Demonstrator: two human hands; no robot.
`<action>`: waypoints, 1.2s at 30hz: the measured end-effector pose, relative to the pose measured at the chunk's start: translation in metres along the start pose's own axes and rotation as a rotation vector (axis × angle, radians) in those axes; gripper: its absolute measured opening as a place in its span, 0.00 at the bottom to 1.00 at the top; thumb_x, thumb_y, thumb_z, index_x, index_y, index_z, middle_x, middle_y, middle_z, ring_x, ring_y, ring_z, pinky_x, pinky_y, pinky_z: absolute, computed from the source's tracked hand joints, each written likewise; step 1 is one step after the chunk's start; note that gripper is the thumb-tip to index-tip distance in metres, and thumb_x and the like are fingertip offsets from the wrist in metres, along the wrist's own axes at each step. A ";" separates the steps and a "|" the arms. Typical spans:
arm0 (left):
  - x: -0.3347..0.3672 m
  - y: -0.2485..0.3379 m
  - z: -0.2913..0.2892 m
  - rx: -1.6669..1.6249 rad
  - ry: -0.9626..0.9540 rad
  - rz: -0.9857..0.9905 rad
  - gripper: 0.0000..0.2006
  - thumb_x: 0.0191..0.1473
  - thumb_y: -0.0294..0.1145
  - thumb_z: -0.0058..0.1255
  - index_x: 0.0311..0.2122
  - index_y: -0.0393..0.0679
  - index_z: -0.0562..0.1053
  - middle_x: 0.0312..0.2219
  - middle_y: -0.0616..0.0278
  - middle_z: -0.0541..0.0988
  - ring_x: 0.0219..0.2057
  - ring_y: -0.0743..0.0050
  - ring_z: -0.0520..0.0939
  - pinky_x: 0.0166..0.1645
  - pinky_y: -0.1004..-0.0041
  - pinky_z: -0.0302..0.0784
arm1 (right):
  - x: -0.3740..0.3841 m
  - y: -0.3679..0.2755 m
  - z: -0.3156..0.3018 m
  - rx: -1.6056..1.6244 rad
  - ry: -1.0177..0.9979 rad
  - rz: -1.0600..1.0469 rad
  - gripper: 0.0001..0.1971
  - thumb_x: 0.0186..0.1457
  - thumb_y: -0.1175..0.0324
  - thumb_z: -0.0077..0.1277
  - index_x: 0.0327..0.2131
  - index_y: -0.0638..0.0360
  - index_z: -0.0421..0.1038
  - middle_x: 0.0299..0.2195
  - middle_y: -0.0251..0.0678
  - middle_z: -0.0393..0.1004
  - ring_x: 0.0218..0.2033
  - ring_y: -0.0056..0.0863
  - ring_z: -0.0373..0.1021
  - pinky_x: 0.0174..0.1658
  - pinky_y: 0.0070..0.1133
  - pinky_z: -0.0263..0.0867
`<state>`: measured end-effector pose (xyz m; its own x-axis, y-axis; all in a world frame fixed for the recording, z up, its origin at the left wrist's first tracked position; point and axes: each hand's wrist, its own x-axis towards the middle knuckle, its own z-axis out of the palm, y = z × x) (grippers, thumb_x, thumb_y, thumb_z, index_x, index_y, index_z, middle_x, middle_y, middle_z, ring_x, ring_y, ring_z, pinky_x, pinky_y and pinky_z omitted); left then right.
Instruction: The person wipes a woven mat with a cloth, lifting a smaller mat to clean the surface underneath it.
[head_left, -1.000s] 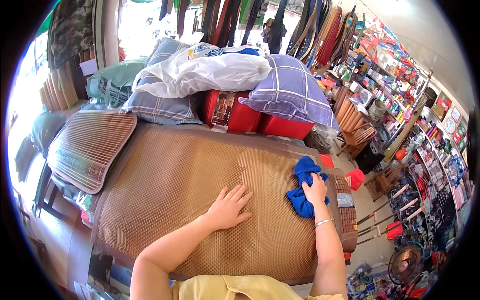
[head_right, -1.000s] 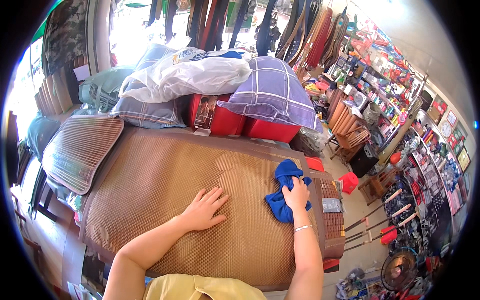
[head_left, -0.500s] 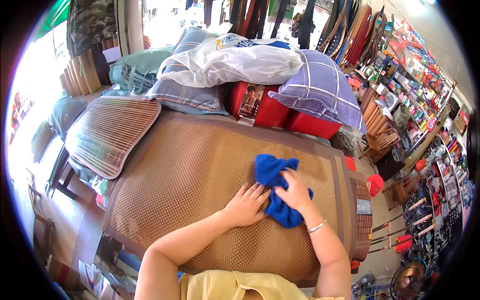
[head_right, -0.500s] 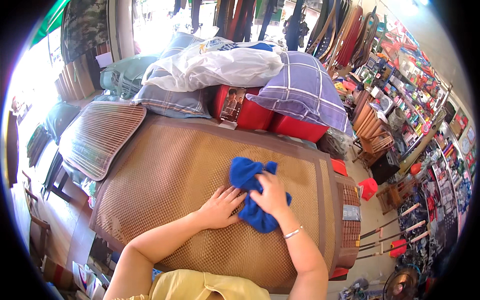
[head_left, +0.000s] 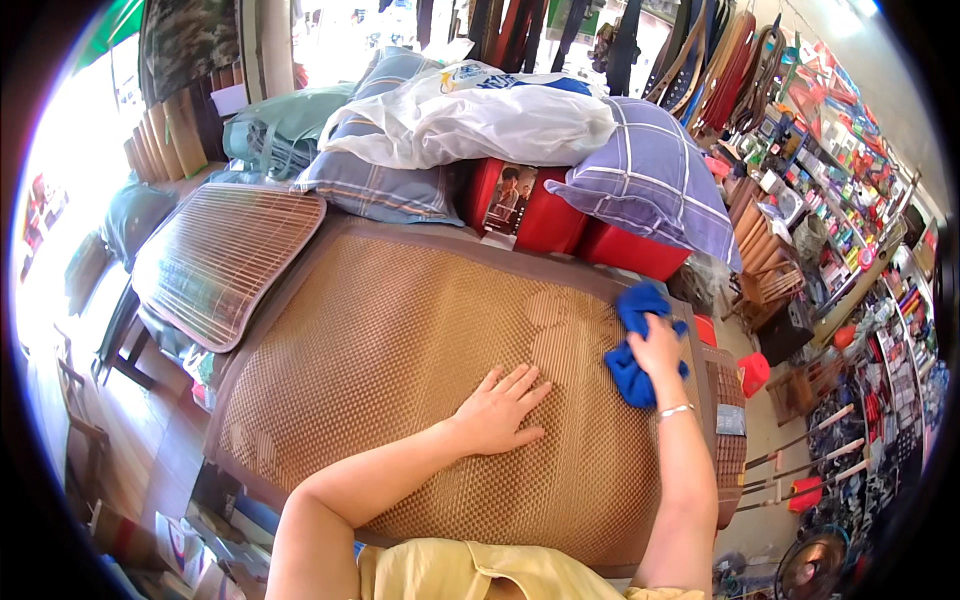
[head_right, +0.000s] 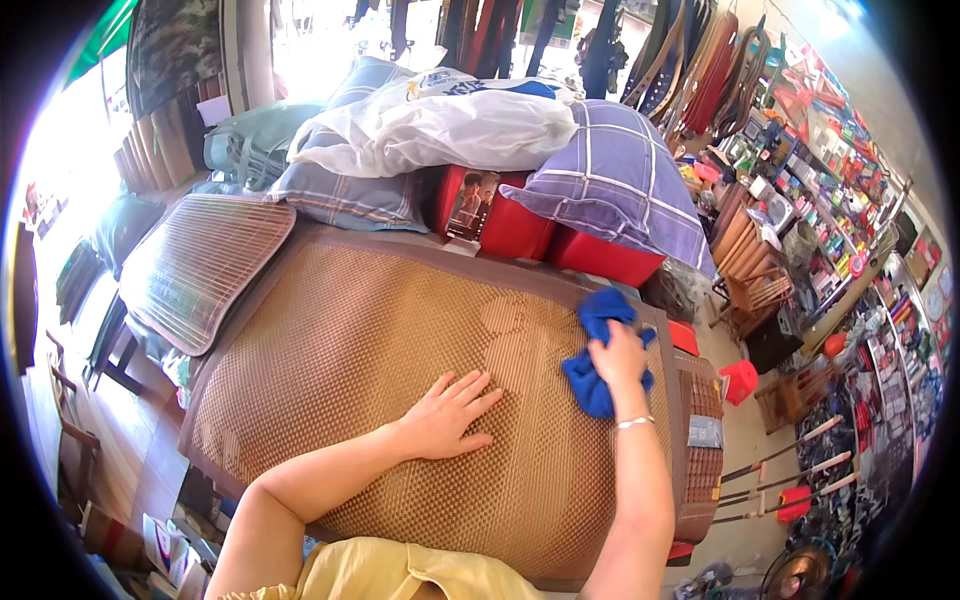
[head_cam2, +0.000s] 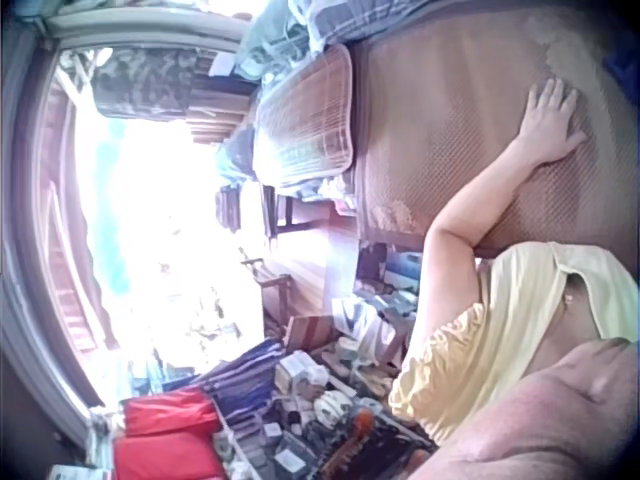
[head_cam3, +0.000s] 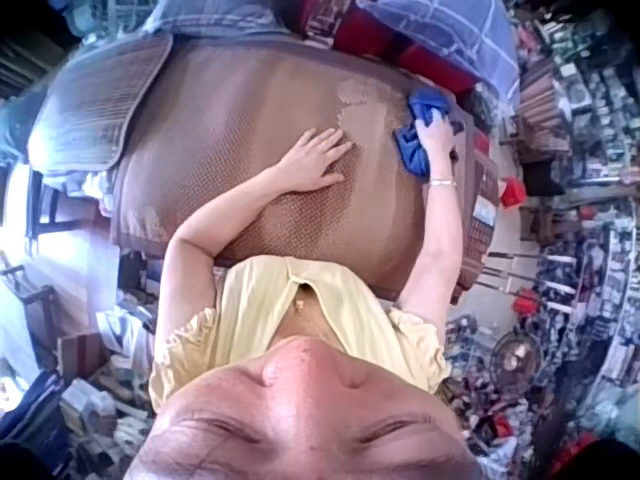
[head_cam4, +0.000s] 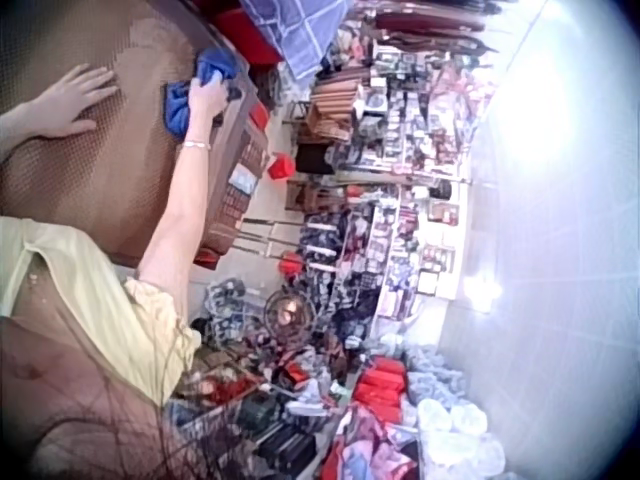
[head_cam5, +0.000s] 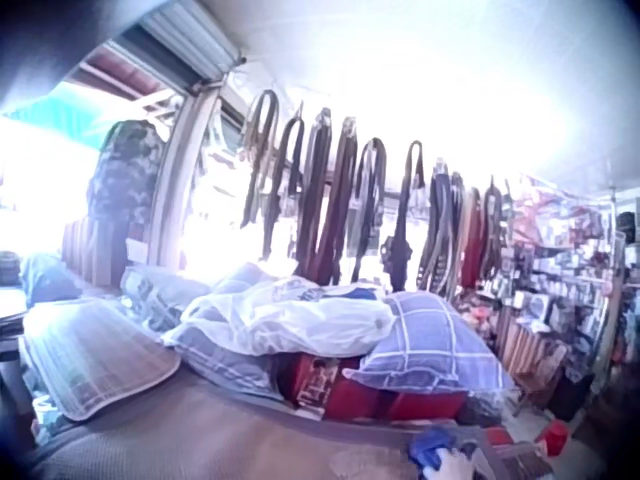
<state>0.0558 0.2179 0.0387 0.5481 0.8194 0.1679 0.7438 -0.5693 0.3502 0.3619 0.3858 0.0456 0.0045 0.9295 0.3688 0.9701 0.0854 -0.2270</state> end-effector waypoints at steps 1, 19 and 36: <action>-0.002 -0.001 -0.001 -0.003 -0.005 -0.008 0.38 0.59 0.57 0.45 0.66 0.42 0.56 0.65 0.41 0.55 0.68 0.44 0.53 0.68 0.45 0.46 | -0.001 -0.032 0.008 0.098 0.030 -0.128 0.24 0.46 0.56 0.54 0.48 0.53 0.73 0.43 0.45 0.76 0.45 0.46 0.72 0.50 0.40 0.67; -0.002 0.002 0.000 0.032 0.004 0.000 0.39 0.59 0.58 0.44 0.65 0.37 0.55 0.66 0.40 0.53 0.68 0.45 0.54 0.69 0.49 0.47 | 0.063 0.045 0.043 0.164 -0.010 0.078 0.31 0.48 0.45 0.55 0.52 0.52 0.72 0.49 0.48 0.75 0.51 0.46 0.71 0.54 0.38 0.65; -0.001 0.002 0.004 0.041 -0.005 0.003 0.40 0.58 0.58 0.46 0.66 0.39 0.55 0.65 0.39 0.54 0.68 0.44 0.53 0.68 0.47 0.48 | 0.035 -0.090 0.047 0.214 -0.151 -0.263 0.28 0.46 0.52 0.55 0.52 0.51 0.71 0.50 0.43 0.73 0.53 0.42 0.68 0.55 0.41 0.62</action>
